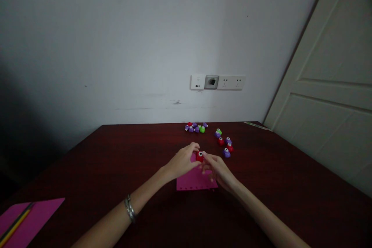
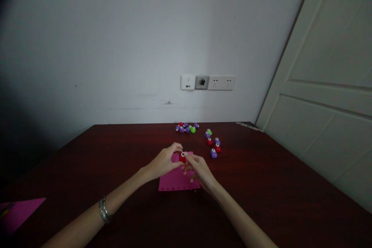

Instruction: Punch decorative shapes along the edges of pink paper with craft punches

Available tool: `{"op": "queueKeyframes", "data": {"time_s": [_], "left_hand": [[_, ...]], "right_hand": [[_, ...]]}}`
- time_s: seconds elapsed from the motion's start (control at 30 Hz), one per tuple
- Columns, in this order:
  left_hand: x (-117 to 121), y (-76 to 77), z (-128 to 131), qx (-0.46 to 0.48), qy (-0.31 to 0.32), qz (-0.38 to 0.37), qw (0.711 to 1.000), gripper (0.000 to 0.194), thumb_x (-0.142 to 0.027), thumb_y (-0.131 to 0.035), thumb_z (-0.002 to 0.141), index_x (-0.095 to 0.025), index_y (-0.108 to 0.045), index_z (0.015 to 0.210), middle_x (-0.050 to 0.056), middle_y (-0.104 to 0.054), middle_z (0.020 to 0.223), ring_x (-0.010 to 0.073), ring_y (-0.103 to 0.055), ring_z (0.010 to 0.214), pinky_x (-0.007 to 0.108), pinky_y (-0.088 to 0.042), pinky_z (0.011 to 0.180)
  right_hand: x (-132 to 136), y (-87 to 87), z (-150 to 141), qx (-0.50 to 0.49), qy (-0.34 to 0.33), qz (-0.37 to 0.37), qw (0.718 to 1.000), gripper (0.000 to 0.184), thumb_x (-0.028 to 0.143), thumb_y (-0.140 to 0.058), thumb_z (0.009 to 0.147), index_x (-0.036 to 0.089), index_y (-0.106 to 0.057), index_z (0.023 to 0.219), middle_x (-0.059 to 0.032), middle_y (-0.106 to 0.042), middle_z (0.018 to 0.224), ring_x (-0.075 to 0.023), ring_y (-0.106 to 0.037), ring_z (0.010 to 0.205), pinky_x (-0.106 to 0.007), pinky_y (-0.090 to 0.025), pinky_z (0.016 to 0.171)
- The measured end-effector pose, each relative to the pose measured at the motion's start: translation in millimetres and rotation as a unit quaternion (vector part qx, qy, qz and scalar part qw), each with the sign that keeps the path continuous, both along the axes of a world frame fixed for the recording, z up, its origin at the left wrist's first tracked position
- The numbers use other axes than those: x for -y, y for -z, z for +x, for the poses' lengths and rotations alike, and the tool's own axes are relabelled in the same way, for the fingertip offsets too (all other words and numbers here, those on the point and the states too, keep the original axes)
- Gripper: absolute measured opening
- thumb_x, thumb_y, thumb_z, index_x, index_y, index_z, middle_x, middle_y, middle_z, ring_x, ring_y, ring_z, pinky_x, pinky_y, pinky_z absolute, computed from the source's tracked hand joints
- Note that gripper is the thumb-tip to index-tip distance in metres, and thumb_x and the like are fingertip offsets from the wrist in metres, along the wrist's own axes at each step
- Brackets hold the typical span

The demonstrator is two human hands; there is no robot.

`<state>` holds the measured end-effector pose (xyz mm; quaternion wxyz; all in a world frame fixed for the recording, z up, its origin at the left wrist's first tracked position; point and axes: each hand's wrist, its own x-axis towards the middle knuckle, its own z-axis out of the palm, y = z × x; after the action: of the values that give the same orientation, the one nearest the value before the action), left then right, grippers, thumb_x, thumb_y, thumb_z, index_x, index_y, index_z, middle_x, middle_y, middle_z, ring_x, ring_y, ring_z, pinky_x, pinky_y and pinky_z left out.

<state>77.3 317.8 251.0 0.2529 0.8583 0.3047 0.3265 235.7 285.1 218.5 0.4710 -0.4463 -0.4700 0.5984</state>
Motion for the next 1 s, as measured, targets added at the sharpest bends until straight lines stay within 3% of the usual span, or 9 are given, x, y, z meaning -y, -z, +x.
{"op": "queueKeyframes", "data": {"time_s": [0.1, 0.23, 0.33, 0.4, 0.53, 0.6, 0.7, 1.0], "left_hand": [[3, 1.6, 3, -0.01, 0.003, -0.004, 1.0, 0.036, -0.018, -0.059, 0.071, -0.02, -0.045, 0.105, 0.008, -0.058, 0.104, 0.0198, -0.055, 0.097, 0.033, -0.042, 0.084], [1, 1.5, 2, -0.021, 0.018, 0.001, 1.0, 0.045, -0.022, -0.061, 0.071, -0.019, -0.045, 0.113, 0.009, -0.056, 0.109, 0.0201, -0.053, 0.101, 0.034, -0.04, 0.087], [-14, 2.3, -10, -0.041, 0.036, -0.01, 0.998, 0.052, -0.031, -0.065, 0.068, -0.019, -0.047, 0.115, 0.009, -0.055, 0.113, 0.0208, -0.052, 0.102, 0.033, -0.04, 0.086], [-31, 6.8, -23, -0.069, 0.038, -0.033, 0.996, 0.04, -0.032, -0.061, 0.071, -0.017, -0.055, 0.108, 0.008, -0.059, 0.105, 0.019, -0.055, 0.094, 0.031, -0.042, 0.081], [-65, 25.8, -52, -0.146, -0.092, -0.034, 0.984, 0.018, -0.018, -0.051, 0.071, -0.014, -0.065, 0.081, 0.008, -0.065, 0.082, 0.018, -0.059, 0.075, 0.028, -0.042, 0.069], [-77, 35.2, -63, -0.187, -0.128, -0.061, 0.972, 0.018, -0.013, -0.047, 0.069, -0.014, -0.066, 0.067, 0.007, -0.065, 0.071, 0.0179, -0.059, 0.068, 0.028, -0.041, 0.066], [-85, 42.8, -70, -0.19, -0.134, -0.085, 0.969, 0.02, -0.01, -0.047, 0.067, -0.014, -0.066, 0.066, 0.006, -0.066, 0.071, 0.0177, -0.06, 0.069, 0.026, -0.041, 0.065], [-82, 45.8, -62, -0.159, -0.145, -0.138, 0.967, 0.009, -0.02, -0.055, 0.065, -0.016, -0.063, 0.067, 0.002, -0.063, 0.066, 0.0153, -0.058, 0.064, 0.023, -0.04, 0.057]], "right_hand": [[-2, 4.1, 2, 0.004, 0.0, -0.005, 1.0, 0.038, 0.053, -0.058, 0.069, 0.015, -0.057, 0.074, -0.0014, -0.06, 0.061, -0.0095, -0.055, 0.045, -0.014, -0.033, 0.029], [-9, 11.3, 3, -0.021, 0.01, -0.015, 1.0, 0.034, 0.049, -0.06, 0.069, 0.015, -0.056, 0.071, 0.0, -0.06, 0.055, -0.0093, -0.055, 0.043, -0.019, -0.043, 0.042], [-13, 14.5, 4, -0.027, 0.031, 0.005, 0.999, 0.033, 0.047, -0.06, 0.069, 0.015, -0.056, 0.067, -0.0004, -0.06, 0.053, -0.0096, -0.055, 0.044, -0.021, -0.043, 0.047], [-15, 14.9, 5, -0.019, 0.045, 0.007, 0.999, 0.034, 0.048, -0.06, 0.069, 0.015, -0.056, 0.065, -0.0013, -0.061, 0.053, -0.0101, -0.054, 0.044, -0.021, -0.042, 0.047], [-15, 15.1, 6, 0.001, 0.066, -0.013, 0.998, 0.035, 0.05, -0.06, 0.068, 0.015, -0.057, 0.066, -0.0023, -0.061, 0.055, -0.0113, -0.055, 0.046, -0.022, -0.041, 0.047], [-15, 16.4, 6, 0.004, 0.065, -0.009, 0.998, 0.036, 0.05, -0.059, 0.069, 0.014, -0.058, 0.067, -0.0026, -0.061, 0.055, -0.0116, -0.056, 0.047, -0.023, -0.041, 0.048], [-15, 19.1, 5, 0.011, 0.061, 0.001, 0.998, 0.036, 0.05, -0.059, 0.07, 0.014, -0.06, 0.069, -0.0032, -0.062, 0.056, -0.0123, -0.056, 0.048, -0.023, -0.041, 0.049], [-15, 18.8, 3, 0.036, 0.063, 0.009, 0.997, 0.034, 0.049, -0.058, 0.07, 0.015, -0.059, 0.069, -0.0038, -0.063, 0.057, -0.0137, -0.058, 0.05, -0.024, -0.043, 0.05]]}}
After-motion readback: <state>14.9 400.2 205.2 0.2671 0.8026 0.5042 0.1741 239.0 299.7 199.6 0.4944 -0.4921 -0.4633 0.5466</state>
